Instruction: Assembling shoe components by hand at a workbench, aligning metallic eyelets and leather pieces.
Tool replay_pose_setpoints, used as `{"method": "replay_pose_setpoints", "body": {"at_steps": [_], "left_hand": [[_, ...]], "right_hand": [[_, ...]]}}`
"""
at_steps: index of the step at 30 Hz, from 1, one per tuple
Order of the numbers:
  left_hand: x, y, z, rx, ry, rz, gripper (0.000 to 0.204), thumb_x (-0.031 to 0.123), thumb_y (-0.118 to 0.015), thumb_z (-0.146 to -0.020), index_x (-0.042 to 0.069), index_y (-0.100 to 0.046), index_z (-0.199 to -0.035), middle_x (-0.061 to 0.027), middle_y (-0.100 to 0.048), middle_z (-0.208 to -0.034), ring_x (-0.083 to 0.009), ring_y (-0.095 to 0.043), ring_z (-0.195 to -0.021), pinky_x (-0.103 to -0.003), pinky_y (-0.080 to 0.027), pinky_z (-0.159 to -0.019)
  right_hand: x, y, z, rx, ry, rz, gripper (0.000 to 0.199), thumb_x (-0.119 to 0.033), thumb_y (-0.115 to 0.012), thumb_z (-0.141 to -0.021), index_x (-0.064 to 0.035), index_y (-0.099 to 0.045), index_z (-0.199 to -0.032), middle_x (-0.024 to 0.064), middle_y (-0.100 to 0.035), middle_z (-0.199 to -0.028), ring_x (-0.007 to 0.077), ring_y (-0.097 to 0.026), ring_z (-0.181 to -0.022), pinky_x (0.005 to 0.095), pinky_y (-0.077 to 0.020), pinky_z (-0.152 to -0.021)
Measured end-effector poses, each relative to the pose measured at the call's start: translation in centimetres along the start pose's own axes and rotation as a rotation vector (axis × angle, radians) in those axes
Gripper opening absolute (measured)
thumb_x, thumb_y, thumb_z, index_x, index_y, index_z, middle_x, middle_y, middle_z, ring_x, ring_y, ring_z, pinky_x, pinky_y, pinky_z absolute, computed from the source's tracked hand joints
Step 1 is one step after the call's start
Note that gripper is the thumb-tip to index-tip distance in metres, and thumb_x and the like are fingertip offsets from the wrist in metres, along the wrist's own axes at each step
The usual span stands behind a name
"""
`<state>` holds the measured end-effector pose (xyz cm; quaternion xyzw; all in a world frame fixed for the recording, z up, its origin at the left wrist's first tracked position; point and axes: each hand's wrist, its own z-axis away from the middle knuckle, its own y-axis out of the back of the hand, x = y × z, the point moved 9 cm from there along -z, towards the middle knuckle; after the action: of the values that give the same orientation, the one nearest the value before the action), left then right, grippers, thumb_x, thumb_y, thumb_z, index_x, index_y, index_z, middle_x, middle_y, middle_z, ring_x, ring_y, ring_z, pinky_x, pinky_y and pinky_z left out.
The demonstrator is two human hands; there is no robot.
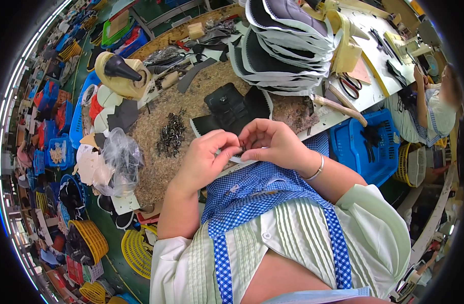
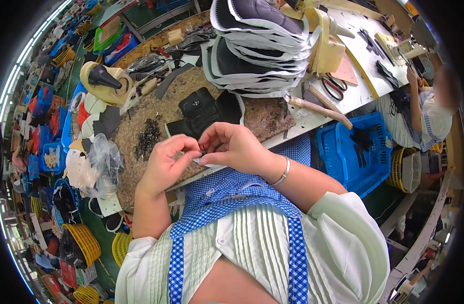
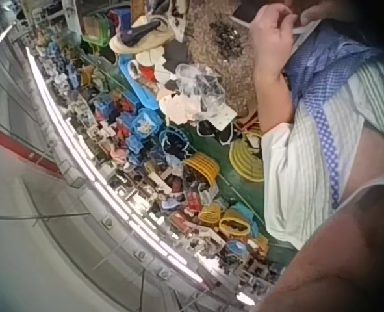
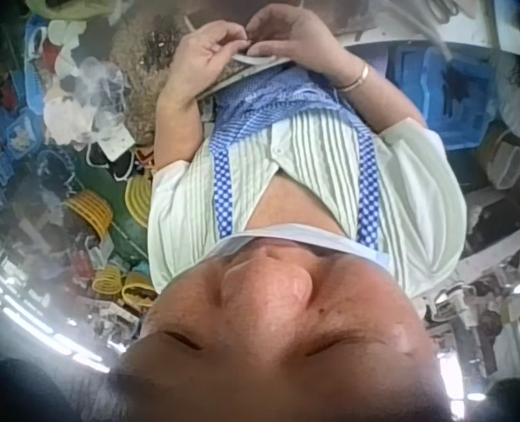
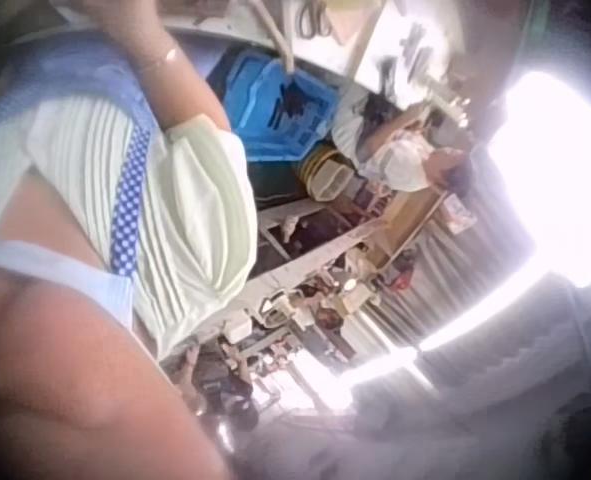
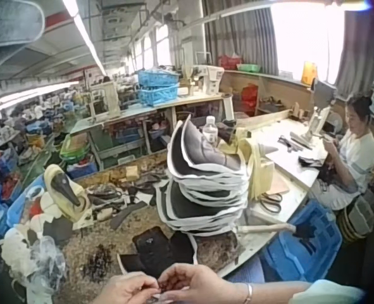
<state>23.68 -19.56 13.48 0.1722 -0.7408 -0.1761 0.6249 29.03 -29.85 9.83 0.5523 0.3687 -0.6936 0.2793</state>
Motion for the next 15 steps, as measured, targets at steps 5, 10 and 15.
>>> {"method": "replay_pose_setpoints", "body": {"at_steps": [5,10,15], "left_hand": [[-0.9,-1.5,0.3,0.183,0.118,0.496,0.019,-0.005,-0.065,-0.080,0.000,-0.062,-0.099,-0.0056,-0.062,-0.093,-0.0115,-0.059,-0.083,-0.025,-0.046,-0.075],[2.1,-1.5,0.7,0.353,-0.174,0.157,0.034,-0.004,-0.073,-0.073,0.002,-0.064,-0.105,-0.0076,-0.063,-0.097,-0.0154,-0.062,-0.084,-0.026,-0.049,-0.076],[3.2,-1.3,0.8,0.355,-0.221,0.179,0.034,-0.001,-0.077,-0.070,0.002,-0.066,-0.102,-0.0092,-0.064,-0.096,-0.0167,-0.062,-0.079,-0.028,-0.050,-0.073]], "right_hand": [[1.8,1.7,0.6,0.046,-0.060,-0.452,0.015,0.000,-0.073,-0.078,-0.0016,-0.062,-0.088,0.0048,-0.065,-0.082,0.0097,-0.061,-0.073,0.0213,-0.0489,-0.067],[1.8,1.7,1.7,0.056,-0.074,-0.707,0.013,-0.002,-0.072,-0.079,-0.0040,-0.062,-0.087,0.0040,-0.064,-0.080,0.0102,-0.059,-0.073,0.0223,-0.0466,-0.067],[1.2,1.7,2.3,0.053,-0.047,-0.685,0.011,-0.002,-0.071,-0.081,-0.0046,-0.063,-0.088,0.0048,-0.066,-0.085,0.0099,-0.060,-0.074,0.0220,-0.0483,-0.068]]}}
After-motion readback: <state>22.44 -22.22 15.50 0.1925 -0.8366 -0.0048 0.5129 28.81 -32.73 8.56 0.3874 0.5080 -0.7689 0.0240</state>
